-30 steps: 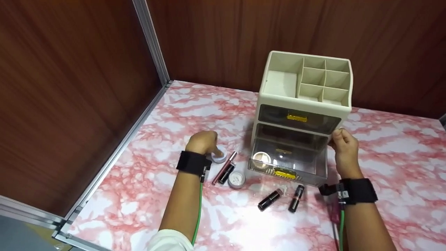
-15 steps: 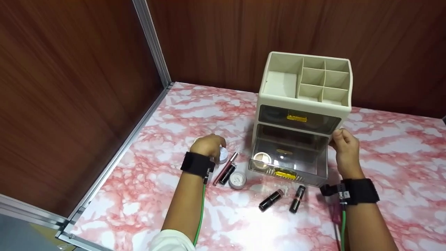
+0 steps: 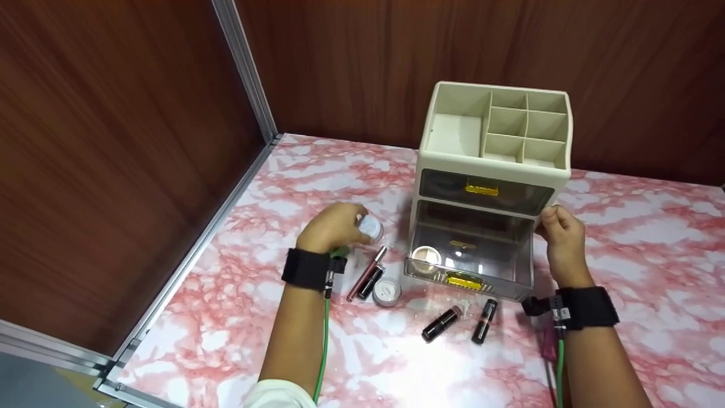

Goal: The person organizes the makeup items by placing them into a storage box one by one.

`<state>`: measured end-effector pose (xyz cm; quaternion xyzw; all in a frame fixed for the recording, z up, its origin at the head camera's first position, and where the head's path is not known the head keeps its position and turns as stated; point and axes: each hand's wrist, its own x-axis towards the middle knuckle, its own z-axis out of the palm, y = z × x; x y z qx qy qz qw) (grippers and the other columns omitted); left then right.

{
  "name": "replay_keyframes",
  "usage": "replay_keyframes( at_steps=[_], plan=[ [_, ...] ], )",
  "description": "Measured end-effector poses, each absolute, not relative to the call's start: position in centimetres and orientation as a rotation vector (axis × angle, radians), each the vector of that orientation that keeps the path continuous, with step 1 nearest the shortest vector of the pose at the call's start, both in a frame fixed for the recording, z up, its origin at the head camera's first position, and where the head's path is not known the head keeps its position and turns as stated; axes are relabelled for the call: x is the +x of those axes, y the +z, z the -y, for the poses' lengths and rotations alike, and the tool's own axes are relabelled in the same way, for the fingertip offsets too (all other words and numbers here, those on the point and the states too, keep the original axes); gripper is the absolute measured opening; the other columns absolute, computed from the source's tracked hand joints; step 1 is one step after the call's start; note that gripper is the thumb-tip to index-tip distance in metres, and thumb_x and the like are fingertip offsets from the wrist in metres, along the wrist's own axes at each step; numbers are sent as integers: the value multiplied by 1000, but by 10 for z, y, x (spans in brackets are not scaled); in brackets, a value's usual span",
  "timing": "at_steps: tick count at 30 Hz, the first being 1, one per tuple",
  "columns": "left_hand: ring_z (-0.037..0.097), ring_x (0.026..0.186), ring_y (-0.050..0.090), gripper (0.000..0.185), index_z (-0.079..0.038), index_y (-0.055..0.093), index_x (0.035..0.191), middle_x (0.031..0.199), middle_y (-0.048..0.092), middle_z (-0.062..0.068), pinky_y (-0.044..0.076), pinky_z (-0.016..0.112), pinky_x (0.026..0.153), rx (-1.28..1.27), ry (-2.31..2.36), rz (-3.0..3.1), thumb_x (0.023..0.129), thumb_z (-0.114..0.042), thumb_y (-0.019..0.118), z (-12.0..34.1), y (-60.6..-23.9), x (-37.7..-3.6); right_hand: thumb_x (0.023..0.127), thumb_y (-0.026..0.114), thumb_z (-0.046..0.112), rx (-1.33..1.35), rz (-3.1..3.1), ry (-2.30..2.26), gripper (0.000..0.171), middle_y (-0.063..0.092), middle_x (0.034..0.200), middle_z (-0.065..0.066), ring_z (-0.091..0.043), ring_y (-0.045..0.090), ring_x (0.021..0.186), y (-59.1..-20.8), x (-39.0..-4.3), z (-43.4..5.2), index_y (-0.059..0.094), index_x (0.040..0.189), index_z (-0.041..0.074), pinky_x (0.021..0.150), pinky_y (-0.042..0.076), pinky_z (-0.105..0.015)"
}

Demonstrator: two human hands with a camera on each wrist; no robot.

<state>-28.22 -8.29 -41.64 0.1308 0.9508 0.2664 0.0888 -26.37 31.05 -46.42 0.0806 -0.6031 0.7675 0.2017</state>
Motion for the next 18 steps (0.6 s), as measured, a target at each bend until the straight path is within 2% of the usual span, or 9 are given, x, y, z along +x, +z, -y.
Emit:
replay_keyframes(
  at_steps=[4,6,9,12,15,18],
  plan=[
    [16,84,60,54,-14,64,124,98,66,0,49,32,76,587,962,-2976,77,-36,80,80,-400,-273,97,60,19,226,1716,2118,39,65,80,-6,-13,63,75,-465,-264,-310,49,76,-11,76,51,-27],
    [13,86,60,59,-14,63,128,103,66,-2,49,30,77,674,1047,-3015,78,-40,80,77,-393,-268,97,60,19,231,1724,2117,40,65,80,-6,-13,63,75,-465,-264,-310,48,77,-12,75,51,-27],
    [10,76,59,60,-13,63,128,96,65,-3,50,26,68,766,1189,-2969,78,-41,81,69,-384,-262,97,59,20,231,1724,2125,40,65,79,-6,-13,63,74,-465,-263,-311,48,77,-12,74,51,-27],
    [10,76,61,67,-12,60,132,100,66,-3,52,24,65,859,1325,-2864,77,-43,81,55,-379,-256,97,60,21,228,1711,2129,37,66,79,-6,-13,63,74,-465,-263,-312,51,76,-8,75,51,-27],
    [10,78,61,71,-17,55,137,102,66,-3,54,24,67,988,1404,-2769,77,-45,80,32,-380,-251,97,60,21,226,1704,2130,34,66,80,-6,-14,64,75,-465,-263,-312,53,76,-5,75,51,-27],
    [9,88,62,70,-21,52,140,109,67,-1,52,26,78,1152,1310,-2815,80,-48,76,5,-386,-245,96,61,22,220,1708,2119,34,66,79,-6,-14,64,74,-465,-263,-310,53,76,-4,75,52,-26]
  ],
)
